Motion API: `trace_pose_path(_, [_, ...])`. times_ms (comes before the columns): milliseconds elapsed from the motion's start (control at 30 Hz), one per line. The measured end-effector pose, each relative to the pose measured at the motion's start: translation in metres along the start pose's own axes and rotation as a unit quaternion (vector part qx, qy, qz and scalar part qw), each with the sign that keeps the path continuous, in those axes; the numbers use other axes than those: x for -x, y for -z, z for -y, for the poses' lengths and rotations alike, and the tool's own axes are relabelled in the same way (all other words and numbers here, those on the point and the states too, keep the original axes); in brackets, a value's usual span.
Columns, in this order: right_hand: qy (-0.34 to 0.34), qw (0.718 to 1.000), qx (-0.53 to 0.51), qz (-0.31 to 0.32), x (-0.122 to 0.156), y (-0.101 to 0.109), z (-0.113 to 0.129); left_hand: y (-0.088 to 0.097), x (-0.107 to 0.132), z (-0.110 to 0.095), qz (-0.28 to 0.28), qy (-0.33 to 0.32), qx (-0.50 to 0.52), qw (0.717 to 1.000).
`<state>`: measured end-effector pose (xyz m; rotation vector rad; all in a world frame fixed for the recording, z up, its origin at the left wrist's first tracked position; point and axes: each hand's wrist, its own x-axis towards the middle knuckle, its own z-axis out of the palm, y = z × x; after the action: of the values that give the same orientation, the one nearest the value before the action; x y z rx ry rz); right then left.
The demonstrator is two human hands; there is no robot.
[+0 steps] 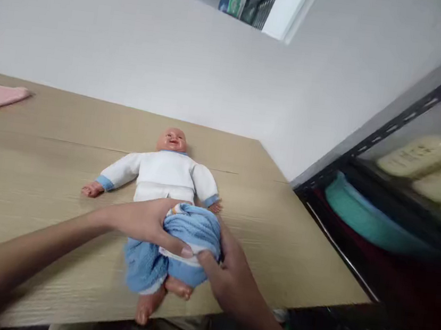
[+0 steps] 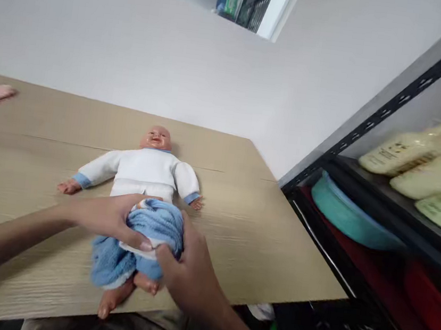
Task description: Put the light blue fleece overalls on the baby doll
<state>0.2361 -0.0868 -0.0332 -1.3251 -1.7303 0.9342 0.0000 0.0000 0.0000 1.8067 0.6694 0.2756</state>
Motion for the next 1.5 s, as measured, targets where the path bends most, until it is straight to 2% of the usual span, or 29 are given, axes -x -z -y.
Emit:
trace_pose_path(133, [-0.037, 0.998, -0.029, -0.036, 0.047, -0.021, -0.016, -0.016, 0.001, 0.000, -0.044, 0.042, -0.124, 0.990])
trace_pose_path(233, [-0.051, 0.995, 0.000, -0.084, 0.071, -0.032, -0.033, -0.028, 0.000, 0.005, -0.079, 0.055, -0.247, 0.964])
trace_pose_path(333, [-0.034, 0.987, 0.074, -0.139, 0.081, -0.036, -0.045, -0.038, -0.002, 0.008, -0.060, 0.074, -0.323, 0.942])
trace_pose_path(433, [0.035, 0.959, 0.170, -0.222, 0.082, -0.035, -0.047, -0.045, -0.002, 0.010, -0.041, 0.103, -0.379, 0.919])
trace_pose_path(533, [0.067, 0.946, 0.210, -0.239, 0.083, -0.042, -0.040, -0.048, -0.001, 0.011, -0.039, 0.105, -0.407, 0.907])
trace_pose_path(633, [0.068, 0.958, 0.182, -0.210, 0.092, -0.062, -0.038, -0.049, 0.002, 0.012, -0.033, 0.100, -0.410, 0.906])
trace_pose_path(767, [0.062, 0.953, 0.164, -0.248, 0.105, -0.087, -0.045, -0.049, 0.004, 0.008, -0.014, 0.108, -0.416, 0.903])
trace_pose_path(900, [0.071, 0.931, 0.217, -0.285, 0.106, -0.084, -0.052, -0.050, 0.004, 0.010, -0.011, 0.101, -0.426, 0.899])
trace_pose_path(967, [0.069, 0.934, 0.203, -0.285, 0.105, -0.082, -0.060, -0.051, 0.003, 0.015, -0.012, 0.094, -0.429, 0.898])
trace_pose_path(1033, [0.041, 0.946, 0.169, -0.273, 0.104, -0.086, -0.071, -0.050, 0.002, 0.020, -0.013, 0.081, -0.414, 0.907])
trace_pose_path(1133, [-0.014, 0.947, 0.113, -0.301, 0.102, -0.093, -0.091, -0.046, 0.001, 0.027, -0.016, 0.057, -0.351, 0.935])
trace_pose_path(1200, [-0.041, 0.954, 0.045, -0.293, 0.098, -0.093, -0.097, -0.041, 0.001, 0.029, -0.021, 0.052, -0.299, 0.952])
trace_pose_path(1267, [-0.054, 0.969, -0.039, -0.236, 0.091, -0.090, -0.094, -0.035, 0.002, 0.028, -0.020, 0.061, -0.246, 0.967])
trace_pose_path(1333, [-0.050, 0.972, -0.106, -0.202, 0.084, -0.087, -0.086, -0.029, 0.004, 0.023, -0.010, 0.084, -0.192, 0.978])
trace_pose_path(1500, [-0.026, 0.961, -0.172, -0.215, 0.070, -0.089, -0.065, -0.016, 0.010, 0.006, 0.008, 0.109, -0.108, 0.988])
